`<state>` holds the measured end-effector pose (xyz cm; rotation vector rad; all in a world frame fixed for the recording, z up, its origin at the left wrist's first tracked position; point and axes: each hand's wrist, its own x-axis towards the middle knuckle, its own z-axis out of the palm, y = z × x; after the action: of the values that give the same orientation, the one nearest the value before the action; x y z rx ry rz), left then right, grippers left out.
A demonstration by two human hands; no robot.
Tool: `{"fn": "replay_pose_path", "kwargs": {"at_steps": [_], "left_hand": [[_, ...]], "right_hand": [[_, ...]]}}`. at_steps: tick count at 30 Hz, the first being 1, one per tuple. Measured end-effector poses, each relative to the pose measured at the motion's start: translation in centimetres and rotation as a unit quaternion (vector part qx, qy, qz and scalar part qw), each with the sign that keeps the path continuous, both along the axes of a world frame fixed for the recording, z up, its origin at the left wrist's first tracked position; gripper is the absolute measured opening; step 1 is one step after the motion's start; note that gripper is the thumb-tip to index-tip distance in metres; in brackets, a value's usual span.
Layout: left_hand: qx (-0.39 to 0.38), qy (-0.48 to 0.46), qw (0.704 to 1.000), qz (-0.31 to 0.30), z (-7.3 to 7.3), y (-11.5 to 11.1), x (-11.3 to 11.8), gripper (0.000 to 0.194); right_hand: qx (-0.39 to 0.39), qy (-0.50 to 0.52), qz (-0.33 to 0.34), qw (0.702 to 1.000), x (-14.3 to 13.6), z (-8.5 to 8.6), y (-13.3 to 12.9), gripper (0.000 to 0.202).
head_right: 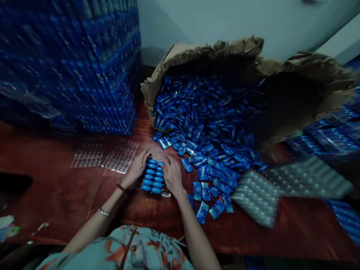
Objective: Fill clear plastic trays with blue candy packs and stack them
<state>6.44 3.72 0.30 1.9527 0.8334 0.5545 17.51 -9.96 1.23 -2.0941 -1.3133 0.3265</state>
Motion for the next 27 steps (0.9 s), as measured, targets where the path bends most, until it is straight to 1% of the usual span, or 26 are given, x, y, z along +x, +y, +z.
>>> {"fn": "replay_pose_path", "kwargs": {"at_steps": [2,3,5,7,8,9,10,12,14,16,19,22,25,27], "left_hand": [[-0.035,-0.008,0.999,-0.008,0.4,0.3,-0.6,0.042],[-0.054,-0.012,0.998,-0.007,0.7,0.4,-0.9,0.045],[-0.072,-0.020,0.997,0.008,1.5,0.7,-1.6,0.049],[-0.050,-0.032,0.998,0.027,2.3,0.8,-1.9,0.052],[-0.025,-0.035,0.999,0.031,2.7,0.8,-2.0,0.053],[0.005,-0.032,0.999,0.029,3.0,0.7,-1.9,0.052],[0.038,-0.021,0.999,0.017,3.1,0.6,-1.7,0.050],[0.108,0.026,0.993,-0.028,2.9,0.3,-1.1,0.043],[0.165,0.094,0.980,-0.064,2.5,-0.1,-0.5,0.036],[0.196,0.158,0.965,-0.066,2.1,-0.5,0.0,0.034],[0.205,0.226,0.951,-0.051,2.1,-0.9,0.2,0.040],[0.195,0.261,0.945,-0.043,2.5,-1.1,0.2,0.042],[0.178,0.261,0.948,-0.028,2.8,-1.1,0.1,0.040],[0.155,0.236,0.959,-0.023,2.8,-1.1,0.0,0.037]], "right_hand": [[0.068,0.087,0.012,0.994,0.6,0.1,-0.4,0.052],[0.105,0.130,0.003,0.986,0.9,0.3,-0.7,0.054],[0.168,0.198,-0.049,0.964,1.9,0.7,-1.4,0.059],[0.195,0.225,-0.119,0.947,2.8,1.1,-2.5,0.059],[0.188,0.221,-0.148,0.945,3.1,1.3,-3.1,0.056],[0.168,0.206,-0.166,0.950,3.3,1.3,-3.8,0.052],[0.136,0.183,-0.170,0.959,3.3,1.2,-4.5,0.048],[0.056,0.129,-0.151,0.978,2.7,0.6,-5.7,0.044],[-0.014,0.083,-0.120,0.989,1.4,-0.3,-6.6,0.042],[-0.049,0.060,-0.108,0.991,0.1,-1.2,-7.0,0.039],[-0.050,0.093,-0.108,0.989,-1.2,-1.6,-7.4,0.031],[-0.010,0.099,-0.116,0.988,-1.0,-0.9,-7.9,0.029],[0.034,0.055,-0.142,0.988,-0.3,0.2,-8.4,0.032],[0.047,0.037,-0.133,0.989,-0.2,0.8,-8.3,0.030]]}}
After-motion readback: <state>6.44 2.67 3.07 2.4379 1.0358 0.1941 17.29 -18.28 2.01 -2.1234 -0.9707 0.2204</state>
